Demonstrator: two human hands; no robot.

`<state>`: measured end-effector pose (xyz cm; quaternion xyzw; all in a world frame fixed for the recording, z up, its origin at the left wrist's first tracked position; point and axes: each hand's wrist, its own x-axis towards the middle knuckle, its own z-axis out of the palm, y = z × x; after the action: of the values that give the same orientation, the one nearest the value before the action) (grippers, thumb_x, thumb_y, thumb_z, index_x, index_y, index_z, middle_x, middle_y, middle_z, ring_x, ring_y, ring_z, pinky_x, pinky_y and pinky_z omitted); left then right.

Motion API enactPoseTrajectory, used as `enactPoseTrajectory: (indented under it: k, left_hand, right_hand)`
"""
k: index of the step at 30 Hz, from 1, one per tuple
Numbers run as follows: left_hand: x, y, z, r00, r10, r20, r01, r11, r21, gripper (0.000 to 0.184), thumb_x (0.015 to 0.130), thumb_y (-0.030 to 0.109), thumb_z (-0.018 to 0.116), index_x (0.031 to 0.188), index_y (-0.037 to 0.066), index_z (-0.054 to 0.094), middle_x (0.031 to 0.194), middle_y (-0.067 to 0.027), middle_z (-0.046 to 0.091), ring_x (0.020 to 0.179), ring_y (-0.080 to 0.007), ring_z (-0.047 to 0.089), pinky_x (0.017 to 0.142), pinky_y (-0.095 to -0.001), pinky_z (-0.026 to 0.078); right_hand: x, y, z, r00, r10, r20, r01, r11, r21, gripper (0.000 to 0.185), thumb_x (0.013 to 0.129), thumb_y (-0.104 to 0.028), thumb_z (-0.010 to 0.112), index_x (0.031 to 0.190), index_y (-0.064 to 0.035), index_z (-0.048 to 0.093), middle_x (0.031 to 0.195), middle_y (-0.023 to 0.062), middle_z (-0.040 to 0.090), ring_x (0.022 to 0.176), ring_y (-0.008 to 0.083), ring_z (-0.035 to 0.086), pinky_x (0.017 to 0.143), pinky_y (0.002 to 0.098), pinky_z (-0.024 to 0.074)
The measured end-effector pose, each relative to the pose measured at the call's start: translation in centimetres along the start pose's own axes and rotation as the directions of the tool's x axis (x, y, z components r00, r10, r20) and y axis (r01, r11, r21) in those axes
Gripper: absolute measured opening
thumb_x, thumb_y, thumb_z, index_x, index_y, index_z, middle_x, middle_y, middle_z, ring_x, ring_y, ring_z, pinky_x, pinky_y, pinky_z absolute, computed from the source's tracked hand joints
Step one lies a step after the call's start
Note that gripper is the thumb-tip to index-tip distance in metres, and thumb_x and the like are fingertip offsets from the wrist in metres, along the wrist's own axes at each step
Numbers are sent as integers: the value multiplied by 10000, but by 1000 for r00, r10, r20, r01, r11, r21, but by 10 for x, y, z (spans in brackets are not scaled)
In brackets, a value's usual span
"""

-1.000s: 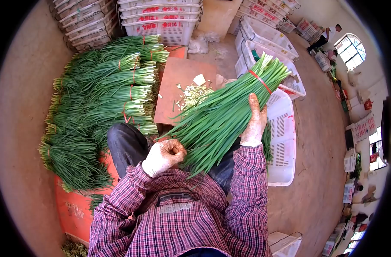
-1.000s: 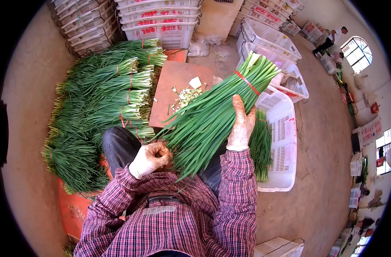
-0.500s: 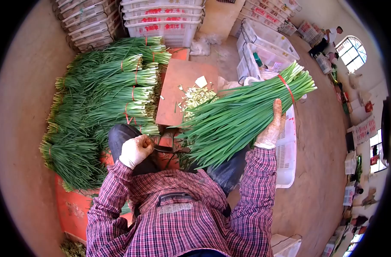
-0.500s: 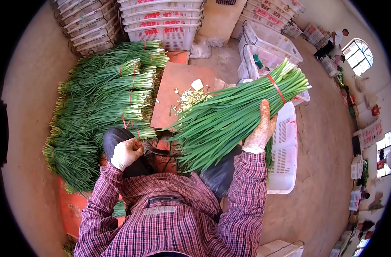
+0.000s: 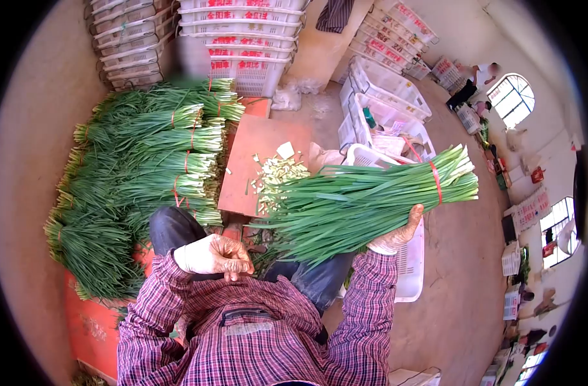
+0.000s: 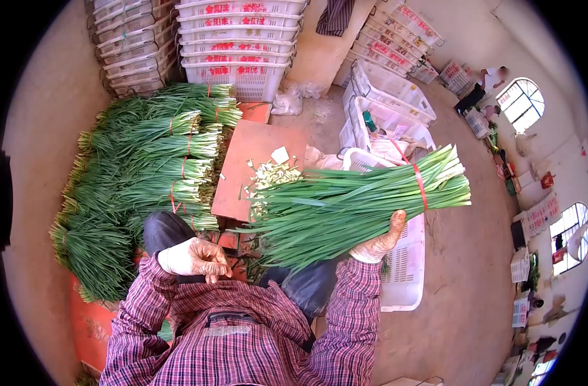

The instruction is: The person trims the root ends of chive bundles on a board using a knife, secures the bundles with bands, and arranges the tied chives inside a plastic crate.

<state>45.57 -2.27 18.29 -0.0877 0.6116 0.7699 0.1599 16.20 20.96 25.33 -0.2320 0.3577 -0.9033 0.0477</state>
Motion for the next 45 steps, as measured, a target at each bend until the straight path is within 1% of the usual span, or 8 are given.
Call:
enactPoseTrajectory:
  k: [6,14,18,20,25,29,42,45]
  left_hand:
    - [1,40,0,924,377,62,-365,918,-153,255,968,131,674,1148,-49,662,1039,-174,727,817,-174,716,708,-298,590]
    - [17,80,9,752,577,-318,-625,778,-68,361,957,210,682,1183,-66,625,895,-116,722,808,-163,700,727,-282,563]
    - [38,112,31,655,640,-403,-704,709,-18,426,935,132,685,1310,-24,557,1222,-110,659,1041,-152,651,850,-285,551]
    - [51,120,27,654,671,-349,-633,738,233,637,862,190,775,1414,20,505,1351,-120,602,1263,-201,552,1010,-346,477]
    - [70,149,53,487,791,-370,-610,611,504,743,779,185,845,1420,25,505,1433,-143,518,1300,-252,529,1078,-392,432]
    - [75,161,69,170,968,-186,-350,235,907,739,713,232,870,1365,75,560,1299,-141,604,1179,-336,572,1011,-432,459]
    - [76,196,41,140,960,244,-143,-224,964,423,683,195,861,1064,179,679,1120,-10,655,1040,-252,609,849,-401,467]
    - [75,199,36,118,954,274,-114,-261,958,190,786,189,778,937,128,681,1024,-20,650,1023,-256,613,839,-414,487]
  right_hand:
    - [-9,-7,9,975,130,182,-160,974,159,733,912,-435,657,1468,-34,396,1330,192,571,1126,348,631,940,519,561]
    - [-15,11,2,929,258,265,-303,942,146,713,852,-347,735,1398,21,464,1211,211,643,1030,342,684,881,489,600]
    - [-28,17,16,939,281,198,-285,958,-10,779,777,-308,832,1383,17,466,1203,136,650,1028,261,678,903,406,580]
    - [-30,25,17,923,304,234,-307,951,-23,825,777,-314,846,1412,20,439,1241,119,633,1090,235,645,961,369,540]
    - [-39,36,28,888,322,329,-291,946,-142,883,807,-301,849,1476,20,370,1330,105,572,1183,222,581,1033,373,471]
    - [-43,35,40,897,274,346,-174,940,-294,880,806,-313,850,1467,25,378,1326,113,571,1190,223,570,1035,365,461]
    - [-50,35,27,871,334,361,-161,887,-433,884,826,-335,844,1486,8,365,1336,106,568,1181,216,566,1033,359,452]
    - [-57,38,28,867,332,370,-164,894,-417,902,827,-343,843,1499,8,354,1355,108,554,1204,220,552,1050,365,438]
